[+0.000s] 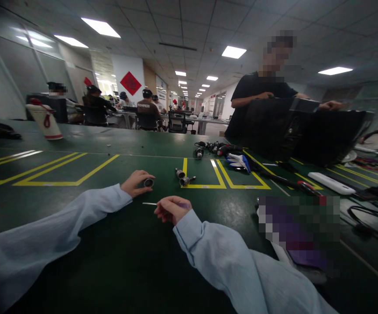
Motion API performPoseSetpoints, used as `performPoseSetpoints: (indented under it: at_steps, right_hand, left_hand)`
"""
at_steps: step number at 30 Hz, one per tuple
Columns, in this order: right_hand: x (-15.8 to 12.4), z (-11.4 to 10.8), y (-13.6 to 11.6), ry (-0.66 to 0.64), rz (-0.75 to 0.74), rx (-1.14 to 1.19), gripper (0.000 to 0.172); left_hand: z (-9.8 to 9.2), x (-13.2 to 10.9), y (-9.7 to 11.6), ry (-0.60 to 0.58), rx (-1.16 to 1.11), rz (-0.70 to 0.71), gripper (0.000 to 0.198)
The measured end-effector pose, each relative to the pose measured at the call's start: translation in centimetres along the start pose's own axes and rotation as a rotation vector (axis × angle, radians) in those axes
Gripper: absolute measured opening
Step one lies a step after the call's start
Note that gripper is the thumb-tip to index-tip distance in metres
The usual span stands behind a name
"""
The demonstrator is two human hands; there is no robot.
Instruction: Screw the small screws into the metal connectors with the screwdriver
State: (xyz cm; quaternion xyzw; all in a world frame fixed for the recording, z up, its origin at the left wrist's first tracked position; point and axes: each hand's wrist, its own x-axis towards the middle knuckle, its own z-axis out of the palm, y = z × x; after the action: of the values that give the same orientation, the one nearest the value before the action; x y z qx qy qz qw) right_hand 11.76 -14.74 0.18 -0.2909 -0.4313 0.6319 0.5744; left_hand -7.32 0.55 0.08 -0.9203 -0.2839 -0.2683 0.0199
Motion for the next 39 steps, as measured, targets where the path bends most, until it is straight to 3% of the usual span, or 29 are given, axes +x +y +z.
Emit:
performPoseSetpoints:
  at_steps: [4,8,12,17,25,33,39]
  right_hand:
    - [0.4,-0.5,-0.5,-0.022,-0.095,0.02,0.022]
    - [0.2,-0.5,-0.5,0.087,-0.273,-0.271,0.02]
    - [0.2,-0.1,0.1,0.127,-0.433,-0.559,0.02]
    - [1.0,0.0,0.8,0.149,-0.515,-0.659,0.018]
    - [1.8,0.3,1.2,0.143,-0.408,-0.606,0.018]
    - [2.6,-0.7,1.1,0.15,-0.03,-0.198,0.015]
    - [2.3,-0.4,1.3,0.167,-0.091,-0.259,0.016]
  left_hand:
    - [0.3,-0.8,3.6,0.026,-0.257,0.016,0.034]
    - [0.4,-0.8,5.9,-0.016,-0.467,-0.083,0.031]
    - [0.5,-0.5,6.9,-0.029,-0.499,-0.116,0.023]
    - [0.5,-0.2,7.3,-0.042,-0.507,-0.134,0.02]
    - [0.6,-0.2,7.2,-0.035,-0.503,-0.108,0.019]
    - [0.5,-0.3,7.3,-0.025,-0.515,-0.092,0.017]
    - [0.6,-0.5,7.2,-0.013,-0.459,-0.093,0.017]
